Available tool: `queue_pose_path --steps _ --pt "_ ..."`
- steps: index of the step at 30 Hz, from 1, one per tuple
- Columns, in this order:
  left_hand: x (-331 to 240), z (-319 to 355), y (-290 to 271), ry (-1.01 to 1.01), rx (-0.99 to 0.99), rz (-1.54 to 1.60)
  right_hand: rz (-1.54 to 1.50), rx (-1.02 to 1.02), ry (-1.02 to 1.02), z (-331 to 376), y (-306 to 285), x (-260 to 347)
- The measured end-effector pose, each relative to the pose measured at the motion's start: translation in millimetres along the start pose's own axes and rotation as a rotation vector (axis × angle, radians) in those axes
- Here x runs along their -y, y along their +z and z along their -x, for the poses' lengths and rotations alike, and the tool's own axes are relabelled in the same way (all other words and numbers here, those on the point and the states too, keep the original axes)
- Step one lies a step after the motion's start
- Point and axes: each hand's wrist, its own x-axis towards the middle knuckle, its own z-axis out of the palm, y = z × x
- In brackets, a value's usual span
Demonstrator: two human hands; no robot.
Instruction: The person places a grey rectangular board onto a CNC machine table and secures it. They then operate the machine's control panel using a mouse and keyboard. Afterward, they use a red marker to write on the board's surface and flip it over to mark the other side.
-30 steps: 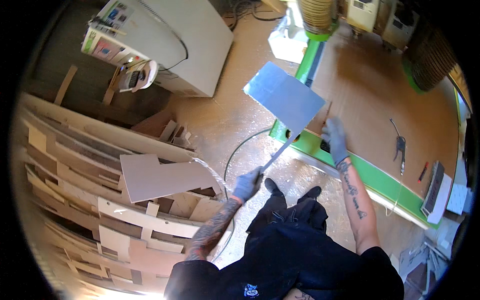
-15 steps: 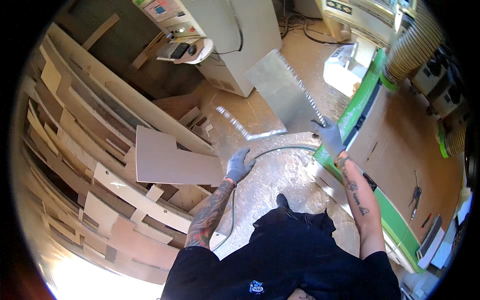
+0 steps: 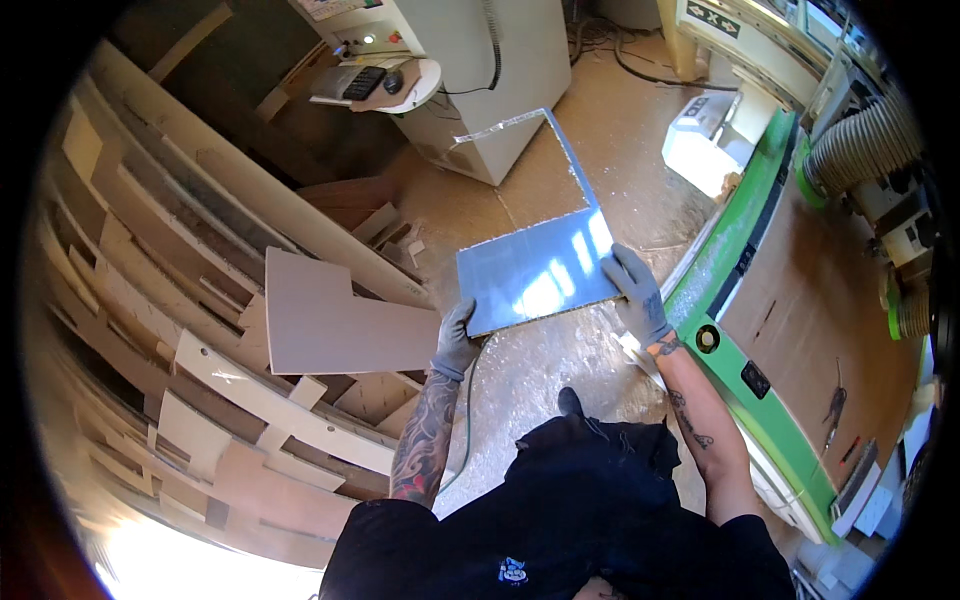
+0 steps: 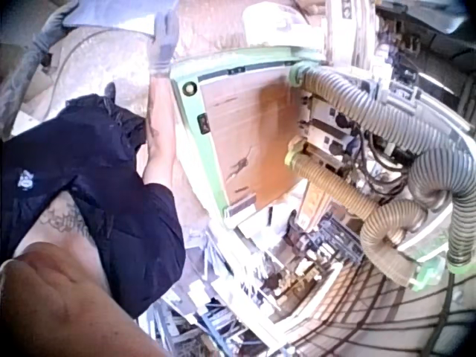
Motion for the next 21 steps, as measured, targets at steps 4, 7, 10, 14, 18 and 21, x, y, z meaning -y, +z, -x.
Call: queue_pose_path --steps 4,7,10,14,18,21 --pt "18 -16 31 -0.004 0.135 -0.181 -0.453 -0.032 0.634 47 -2 -40" --pt "44 -35 38 -0.022 0.129 -0.336 -0.813 0.037 0.836 83 -34 -56" --pt "78 -65 40 -0.093 0.230 -0.469 -0.921 -0.023 0.977 126 -67 -76" --pt "141 -87 110 -0.141 0.179 -0.904 -0.820 -0.149 1.012 160 -129 -94" --pt "219 -109 165 -0.156 0.260 -0.966 -0.642 -0.327 1.162 210 -179 -118" --pt "273 -118 203 -0.229 0.325 -0.974 -0.568 -0.422 1.171 261 -214 -143"
